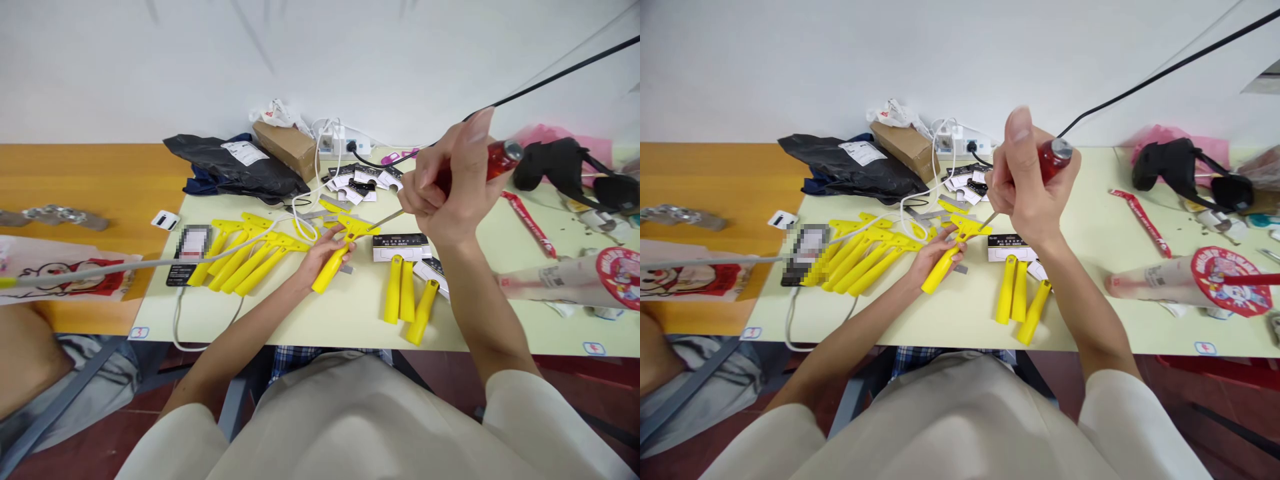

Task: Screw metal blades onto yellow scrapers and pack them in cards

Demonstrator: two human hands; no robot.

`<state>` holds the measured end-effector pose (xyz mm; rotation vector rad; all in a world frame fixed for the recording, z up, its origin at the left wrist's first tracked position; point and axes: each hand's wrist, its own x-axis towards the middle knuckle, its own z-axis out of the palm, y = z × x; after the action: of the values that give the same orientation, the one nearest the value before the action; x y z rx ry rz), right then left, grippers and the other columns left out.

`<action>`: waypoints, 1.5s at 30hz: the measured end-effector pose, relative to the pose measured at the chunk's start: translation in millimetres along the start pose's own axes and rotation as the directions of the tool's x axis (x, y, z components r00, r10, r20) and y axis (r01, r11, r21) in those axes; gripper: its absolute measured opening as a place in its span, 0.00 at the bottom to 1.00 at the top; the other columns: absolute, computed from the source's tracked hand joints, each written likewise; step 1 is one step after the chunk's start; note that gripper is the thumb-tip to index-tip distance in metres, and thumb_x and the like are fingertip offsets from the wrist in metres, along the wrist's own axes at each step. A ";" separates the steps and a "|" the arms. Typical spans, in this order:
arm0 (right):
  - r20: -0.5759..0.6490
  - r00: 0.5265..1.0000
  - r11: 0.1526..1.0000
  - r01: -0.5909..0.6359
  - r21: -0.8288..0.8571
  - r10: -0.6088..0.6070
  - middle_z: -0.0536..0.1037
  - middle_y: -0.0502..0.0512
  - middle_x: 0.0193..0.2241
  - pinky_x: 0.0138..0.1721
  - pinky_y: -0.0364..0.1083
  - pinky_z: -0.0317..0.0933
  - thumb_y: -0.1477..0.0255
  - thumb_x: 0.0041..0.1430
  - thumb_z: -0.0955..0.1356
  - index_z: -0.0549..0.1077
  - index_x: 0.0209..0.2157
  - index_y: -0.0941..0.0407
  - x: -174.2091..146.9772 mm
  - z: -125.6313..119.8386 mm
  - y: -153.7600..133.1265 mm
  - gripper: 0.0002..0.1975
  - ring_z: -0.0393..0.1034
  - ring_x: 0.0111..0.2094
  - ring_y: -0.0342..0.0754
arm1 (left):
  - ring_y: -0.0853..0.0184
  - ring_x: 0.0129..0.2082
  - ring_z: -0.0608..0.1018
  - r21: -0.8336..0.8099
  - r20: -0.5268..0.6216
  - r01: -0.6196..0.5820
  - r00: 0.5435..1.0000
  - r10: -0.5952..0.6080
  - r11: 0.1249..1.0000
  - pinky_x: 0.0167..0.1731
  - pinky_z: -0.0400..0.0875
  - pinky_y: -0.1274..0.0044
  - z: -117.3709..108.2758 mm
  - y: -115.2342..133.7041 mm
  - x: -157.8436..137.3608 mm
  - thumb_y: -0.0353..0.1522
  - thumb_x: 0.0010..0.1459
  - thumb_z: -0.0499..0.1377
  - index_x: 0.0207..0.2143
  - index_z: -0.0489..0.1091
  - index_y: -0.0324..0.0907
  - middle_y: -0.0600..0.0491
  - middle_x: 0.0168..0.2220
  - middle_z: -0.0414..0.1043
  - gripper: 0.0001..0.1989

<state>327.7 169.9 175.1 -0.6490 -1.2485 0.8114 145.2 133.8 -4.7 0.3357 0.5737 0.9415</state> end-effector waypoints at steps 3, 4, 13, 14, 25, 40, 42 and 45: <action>-0.032 0.999 0.998 0.034 -0.053 -0.036 0.47 0.44 0.15 0.15 0.50 0.32 0.37 0.66 0.75 0.57 0.19 0.50 1.1 1.8 2.6 0.40 0.37 0.13 0.40 | 0.70 0.34 0.81 0.037 0.006 -0.001 1.000 0.001 0.999 0.28 0.72 0.82 -1.1 0.1 -0.6 0.27 0.53 0.76 0.57 0.71 0.48 0.50 0.49 0.80 0.31; -0.043 0.997 0.997 0.055 -0.063 -0.058 0.46 0.44 0.15 0.15 0.50 0.33 0.37 0.67 0.73 0.56 0.19 0.50 1.6 2.4 3.2 0.40 0.37 0.13 0.40 | 0.70 0.34 0.81 0.045 0.004 -0.001 1.000 0.001 0.999 0.28 0.72 0.81 -1.2 0.1 -0.8 0.27 0.53 0.76 0.57 0.71 0.49 0.50 0.48 0.80 0.31; 0.000 0.996 0.995 0.088 -0.053 -0.088 0.47 0.44 0.17 0.15 0.50 0.35 0.39 0.68 0.74 0.64 0.24 0.48 -0.7 0.7 11.8 0.33 0.39 0.14 0.44 | 0.71 0.33 0.80 0.035 -0.016 -0.009 1.000 0.010 0.999 0.27 0.72 0.82 -2.1 -0.2 -0.5 0.26 0.52 0.77 0.57 0.72 0.48 0.51 0.47 0.79 0.32; 0.006 0.997 0.993 0.073 -0.087 -0.073 0.49 0.45 0.19 0.15 0.51 0.39 0.35 0.66 0.72 0.66 0.27 0.46 -1.7 -0.2 14.4 0.31 0.41 0.15 0.45 | 0.71 0.33 0.80 0.025 -0.029 -0.009 1.000 0.010 1.000 0.28 0.72 0.82 -1.1 0.2 -0.5 0.26 0.51 0.77 0.57 0.72 0.48 0.51 0.47 0.79 0.32; 0.295 0.947 0.948 0.202 -0.247 -0.125 0.80 0.53 0.43 0.36 0.54 0.74 0.45 0.69 0.75 0.77 0.49 0.43 3.0 -18.4 27.9 0.20 0.78 0.35 0.53 | 0.74 0.31 0.77 -0.014 -0.073 -0.030 0.997 0.029 0.999 0.29 0.68 0.83 -3.3 1.7 5.2 0.26 0.49 0.77 0.59 0.72 0.48 0.52 0.45 0.80 0.36; 0.538 0.836 0.861 0.348 -0.370 -0.106 0.80 0.54 0.56 0.54 0.58 0.83 0.61 0.75 0.74 0.73 0.71 0.35 9.6 -39.1 -23.3 0.27 0.82 0.54 0.57 | 0.75 0.33 0.79 -0.113 -0.080 -0.068 0.995 0.059 0.991 0.23 0.60 0.88 4.6 8.8 3.0 0.20 0.50 0.74 0.54 0.69 0.50 0.55 0.41 0.76 0.33; 0.474 0.872 0.832 0.351 -0.429 -0.123 0.83 0.50 0.53 0.51 0.59 0.85 0.63 0.71 0.77 0.78 0.67 0.31 6.0 -41.9 -29.7 0.26 0.84 0.50 0.59 | 0.76 0.32 0.78 -0.131 -0.087 -0.071 0.994 0.060 0.989 0.22 0.58 0.88 3.8 9.9 2.8 0.20 0.50 0.72 0.53 0.69 0.50 0.55 0.43 0.76 0.31; 0.452 0.867 0.733 0.444 -0.515 -0.208 0.84 0.52 0.48 0.41 0.59 0.84 0.64 0.68 0.80 0.82 0.63 0.33 3.1 -44.7 -34.9 0.24 0.84 0.43 0.60 | 0.77 0.31 0.77 -0.147 -0.103 -0.069 0.993 0.054 0.987 0.20 0.57 0.89 5.9 10.9 1.1 0.19 0.50 0.71 0.51 0.70 0.50 0.56 0.42 0.76 0.30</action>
<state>377.8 152.9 195.6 -0.7677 -1.9468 0.2023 142.0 140.6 5.2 0.1727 0.5812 1.0593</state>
